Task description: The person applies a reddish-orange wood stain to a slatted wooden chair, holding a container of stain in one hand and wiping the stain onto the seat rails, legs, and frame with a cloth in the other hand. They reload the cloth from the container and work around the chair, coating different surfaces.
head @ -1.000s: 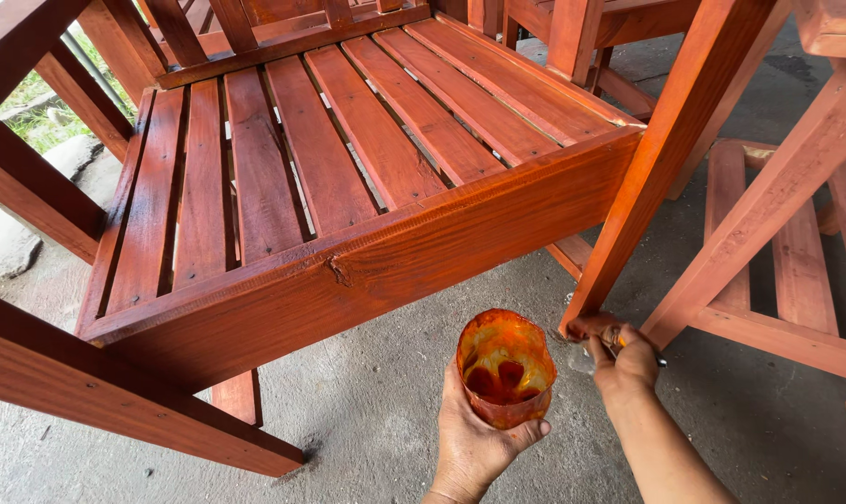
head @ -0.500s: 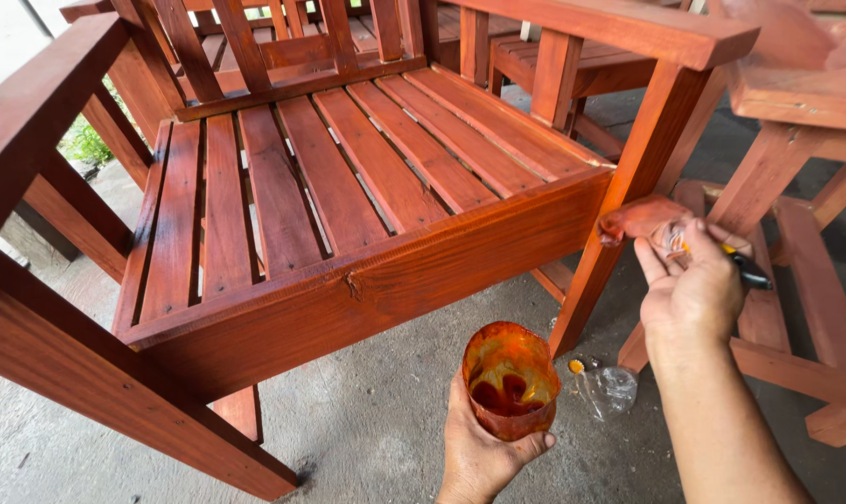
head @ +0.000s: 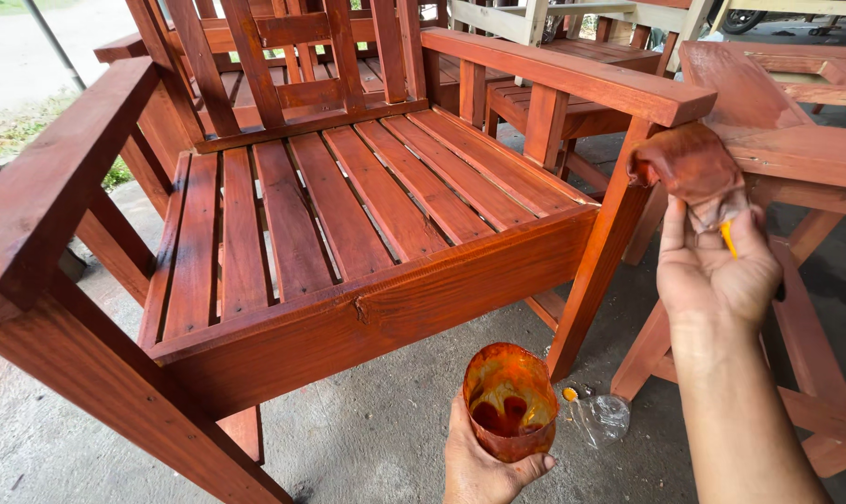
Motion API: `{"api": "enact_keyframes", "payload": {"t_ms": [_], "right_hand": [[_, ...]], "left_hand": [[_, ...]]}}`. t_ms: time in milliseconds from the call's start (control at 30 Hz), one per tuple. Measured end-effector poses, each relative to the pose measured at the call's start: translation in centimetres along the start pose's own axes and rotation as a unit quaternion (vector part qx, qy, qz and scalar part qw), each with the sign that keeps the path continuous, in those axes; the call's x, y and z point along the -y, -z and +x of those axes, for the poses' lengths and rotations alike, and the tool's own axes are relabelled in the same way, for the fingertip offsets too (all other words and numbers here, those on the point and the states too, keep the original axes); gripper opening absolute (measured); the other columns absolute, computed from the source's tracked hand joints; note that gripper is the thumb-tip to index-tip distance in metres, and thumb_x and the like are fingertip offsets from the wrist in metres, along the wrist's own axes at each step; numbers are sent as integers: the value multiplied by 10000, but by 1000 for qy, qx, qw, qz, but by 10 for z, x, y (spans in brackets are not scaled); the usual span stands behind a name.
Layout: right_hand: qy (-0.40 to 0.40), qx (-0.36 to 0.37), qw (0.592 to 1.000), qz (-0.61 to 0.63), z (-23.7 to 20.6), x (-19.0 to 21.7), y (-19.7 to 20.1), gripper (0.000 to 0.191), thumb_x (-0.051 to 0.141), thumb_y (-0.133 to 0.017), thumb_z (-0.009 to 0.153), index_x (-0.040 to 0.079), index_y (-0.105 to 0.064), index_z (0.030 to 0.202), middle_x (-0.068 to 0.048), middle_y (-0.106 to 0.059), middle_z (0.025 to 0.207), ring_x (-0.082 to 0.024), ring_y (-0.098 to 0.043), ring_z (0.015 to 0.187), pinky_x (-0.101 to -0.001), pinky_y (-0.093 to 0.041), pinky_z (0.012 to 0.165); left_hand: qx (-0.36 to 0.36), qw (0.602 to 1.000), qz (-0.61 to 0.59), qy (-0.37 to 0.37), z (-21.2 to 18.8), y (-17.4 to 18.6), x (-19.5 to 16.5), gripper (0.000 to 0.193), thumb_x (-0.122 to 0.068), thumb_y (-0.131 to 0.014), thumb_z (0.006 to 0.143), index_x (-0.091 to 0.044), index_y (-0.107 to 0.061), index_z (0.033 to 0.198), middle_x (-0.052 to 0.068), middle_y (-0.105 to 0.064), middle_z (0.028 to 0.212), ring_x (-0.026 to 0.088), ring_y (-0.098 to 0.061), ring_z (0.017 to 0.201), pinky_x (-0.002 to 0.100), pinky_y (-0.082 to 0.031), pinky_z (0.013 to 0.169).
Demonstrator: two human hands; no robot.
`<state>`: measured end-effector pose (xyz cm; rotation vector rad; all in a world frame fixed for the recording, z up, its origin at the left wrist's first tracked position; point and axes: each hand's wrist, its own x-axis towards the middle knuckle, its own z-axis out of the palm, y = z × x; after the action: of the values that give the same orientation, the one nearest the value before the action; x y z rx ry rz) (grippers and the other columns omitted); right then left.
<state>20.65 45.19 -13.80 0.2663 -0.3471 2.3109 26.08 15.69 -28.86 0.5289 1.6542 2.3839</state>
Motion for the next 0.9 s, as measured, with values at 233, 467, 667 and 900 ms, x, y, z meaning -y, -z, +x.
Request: {"api": "enact_keyframes", "payload": {"t_ms": [233,467,667,900], "right_hand": [[-47,-86,989,109,-8,-4,20,232,170,-493,1107,60,-674,1202,-154,-758,1296,-345,-716,1258,-580,-554,1037],[-127,-156,949,242,-28,-25,19,413,288,-466,1095,-22,-666,1280,-247,-755,1236,-429,-729,1156,-531,-622,926],[-128,-144,945,265,1,-34,2,373,287,-513,1116,-22,-654,1270,-243,-740,1201,-407,-718,1152,-532,-607,929],[-90,-96,983,131,-22,-30,59,333,193,-483,1112,-21,-685,1268,-178,-781,1232,-343,-740,1185,-548,-546,1030]], "left_hand": [[-12,1000,-2,13,1,0,-5,1214,-36,-997,441,-94,-342,1461,81,-653,1362,240,-647,1317,431,-536,1150],[-17,1000,3,11,-3,-3,-21,1187,-54,-1004,481,-88,-338,1462,99,-656,1355,238,-656,1313,428,-531,1106],[-14,998,-50,46,-7,-3,-19,1187,-61,-989,463,-80,-329,1449,115,-660,1340,248,-672,1289,442,-556,1077],[-20,999,28,0,-11,11,-12,1181,-71,-1007,482,-87,-346,1461,90,-646,1362,236,-641,1320,414,-546,1143]]}}
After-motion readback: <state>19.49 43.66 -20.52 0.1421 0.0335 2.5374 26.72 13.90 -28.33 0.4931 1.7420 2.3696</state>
